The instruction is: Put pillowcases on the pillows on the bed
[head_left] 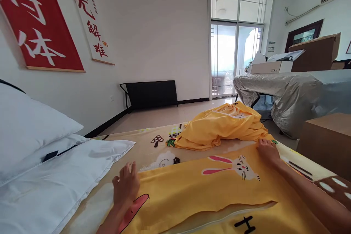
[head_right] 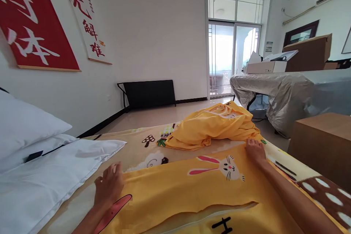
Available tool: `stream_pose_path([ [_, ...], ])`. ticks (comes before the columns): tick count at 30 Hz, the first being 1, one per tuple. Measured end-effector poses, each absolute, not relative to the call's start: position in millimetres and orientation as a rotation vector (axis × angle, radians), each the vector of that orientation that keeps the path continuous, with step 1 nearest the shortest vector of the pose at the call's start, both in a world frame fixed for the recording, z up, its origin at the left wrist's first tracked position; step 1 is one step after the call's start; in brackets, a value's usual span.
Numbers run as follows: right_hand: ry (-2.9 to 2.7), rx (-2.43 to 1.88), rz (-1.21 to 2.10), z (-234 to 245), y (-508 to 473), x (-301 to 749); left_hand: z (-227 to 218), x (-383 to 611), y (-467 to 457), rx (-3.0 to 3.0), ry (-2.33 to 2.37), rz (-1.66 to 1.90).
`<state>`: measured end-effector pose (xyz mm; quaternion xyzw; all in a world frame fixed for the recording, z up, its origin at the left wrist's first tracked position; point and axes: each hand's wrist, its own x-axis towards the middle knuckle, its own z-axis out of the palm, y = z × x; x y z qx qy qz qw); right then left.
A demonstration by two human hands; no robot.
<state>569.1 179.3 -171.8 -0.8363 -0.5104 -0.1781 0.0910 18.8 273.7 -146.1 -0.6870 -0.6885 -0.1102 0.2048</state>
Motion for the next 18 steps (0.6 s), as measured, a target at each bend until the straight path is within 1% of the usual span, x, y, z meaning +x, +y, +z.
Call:
stream_pose_path([
  [2, -1.669, -2.350, -0.487, -169, 183, 521, -143, 68, 257, -2.251, -1.800, -0.280],
  [4, -1.917, -2.026, -0.173, -170, 187, 456, -144, 126, 234, -2.717, -1.694, -0.176],
  [5, -2.045, -1.862, 0.020, -172, 188, 423, -146, 154, 222, -2.829, -1.615, -0.142],
  [7, -2.141, -1.688, 0.384, -179, 190, 369, -153, 194, 202, -2.946, -1.543, -0.078],
  [9, -2.214, -1.633, 0.534, -186, 189, 346, -162, 202, 193, -2.990, -1.533, -0.014],
  [11, -2.261, -1.673, 0.487, -191, 184, 362, -170, 175, 197, -2.958, -1.614, 0.019],
  [13, -2.245, -1.800, 0.407, -195, 176, 410, -178, 120, 211, -2.838, -1.756, 0.013],
  [15, -2.135, -2.034, 0.403, -198, 163, 474, -186, 55, 227, -2.663, -1.863, -0.007],
  [18, -1.956, -2.340, 0.179, -196, 140, 554, -191, -22, 242, -2.501, -1.932, -0.015],
])
